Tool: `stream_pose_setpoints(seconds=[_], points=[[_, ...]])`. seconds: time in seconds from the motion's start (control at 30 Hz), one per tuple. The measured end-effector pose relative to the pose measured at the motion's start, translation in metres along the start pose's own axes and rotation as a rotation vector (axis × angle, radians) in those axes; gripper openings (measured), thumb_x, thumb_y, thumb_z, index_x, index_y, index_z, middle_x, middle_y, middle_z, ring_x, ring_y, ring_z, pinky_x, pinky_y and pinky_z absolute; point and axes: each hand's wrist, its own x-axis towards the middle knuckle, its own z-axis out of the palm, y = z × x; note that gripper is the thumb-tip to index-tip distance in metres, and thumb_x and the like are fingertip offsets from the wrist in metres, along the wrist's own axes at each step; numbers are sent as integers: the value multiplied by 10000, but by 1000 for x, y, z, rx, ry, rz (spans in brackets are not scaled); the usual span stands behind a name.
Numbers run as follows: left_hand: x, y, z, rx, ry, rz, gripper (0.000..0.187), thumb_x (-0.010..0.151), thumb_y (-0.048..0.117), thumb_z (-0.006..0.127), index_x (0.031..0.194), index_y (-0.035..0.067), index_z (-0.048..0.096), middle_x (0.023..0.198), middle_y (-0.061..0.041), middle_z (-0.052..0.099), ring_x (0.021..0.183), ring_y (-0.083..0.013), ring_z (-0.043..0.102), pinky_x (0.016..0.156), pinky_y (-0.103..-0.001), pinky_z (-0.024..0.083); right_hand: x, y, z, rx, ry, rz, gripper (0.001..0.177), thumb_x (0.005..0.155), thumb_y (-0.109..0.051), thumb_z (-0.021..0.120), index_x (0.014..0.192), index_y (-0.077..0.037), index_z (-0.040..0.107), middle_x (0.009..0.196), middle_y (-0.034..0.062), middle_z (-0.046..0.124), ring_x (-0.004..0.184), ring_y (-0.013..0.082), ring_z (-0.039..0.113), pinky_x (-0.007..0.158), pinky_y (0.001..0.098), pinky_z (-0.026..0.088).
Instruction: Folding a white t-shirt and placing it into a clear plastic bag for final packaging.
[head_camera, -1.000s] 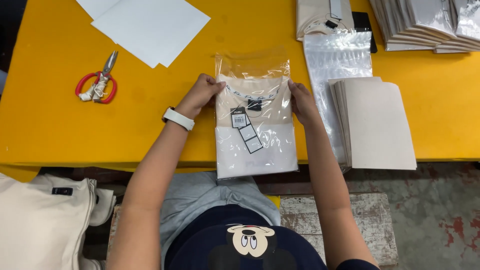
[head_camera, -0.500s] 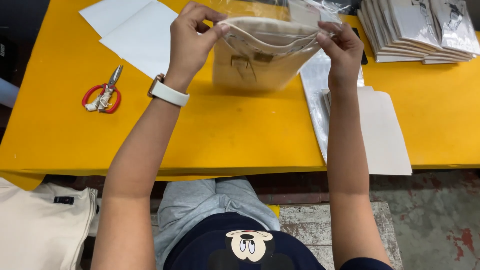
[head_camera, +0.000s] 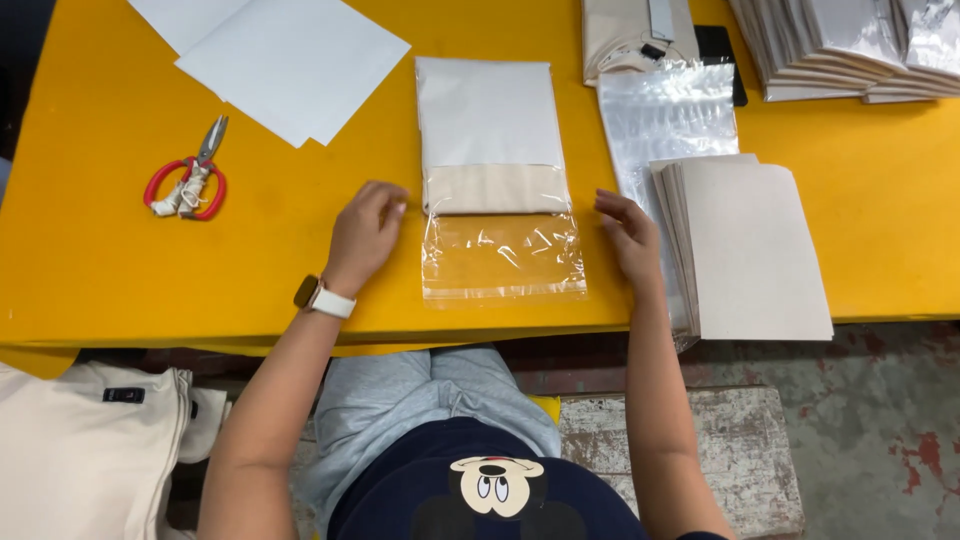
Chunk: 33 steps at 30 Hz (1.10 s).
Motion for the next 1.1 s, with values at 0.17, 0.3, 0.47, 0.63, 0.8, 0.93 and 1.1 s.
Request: stream_pose_setpoints(seconds=[0.17,0.3,0.47,0.63,0.8,0.93,1.1], points=[[37,-19,24,-216,-170,-95,437,984,120,673,1402,69,556,1411,-198,542,1143,-412,664,959,-495,569,15,-22,33,-223,-114,-106,334,886,59,759,1206,-34,733,1379,194,614,1151,388,673,881,380,597],[29,-9,26,-188,-154,-53,463,842,66,789,1282,54,645,1282,-152,572,1097,-388,678,914,-465,582,7,-16,41,-284,-79,-167,291,825,26,830,1100,-47,775,1278,166,668,1052,352,710,809,324,622],[10,5,32,-50,-124,-9,324,882,81,768,1174,7,650,1257,-162,517,1091,-443,666,924,-503,576,-12,-6,45,-385,38,-252,146,827,-67,880,917,-37,769,1015,125,690,877,303,728,731,323,630],[42,-3,42,61,-66,63,343,922,183,755,1214,47,638,1295,-134,517,1190,-409,613,943,-493,553,14,-16,44,-528,118,-234,220,849,-88,855,995,-19,707,1127,183,623,996,407,679,821,440,608],[57,19,45,207,96,346,492,1053,416,584,1415,82,570,1466,-155,530,1365,-346,499,1104,-507,388,-12,-47,107,-509,76,-127,236,917,-68,752,1145,-49,695,1092,179,642,1032,409,677,867,476,572],[58,10,66,492,-252,496,656,1091,522,299,1606,116,306,1704,-125,234,1566,-339,185,1219,-623,145,-68,-61,178,-493,-499,-292,190,885,-90,692,1066,-35,687,1018,170,651,998,397,667,843,467,556],[57,9,63,522,-413,478,726,1066,581,292,1643,155,184,1734,-105,107,1591,-327,76,1216,-673,96,-90,-114,171,-426,-816,-185,111,919,-116,650,978,-33,694,945,196,691,935,442,697,795,505,569]])
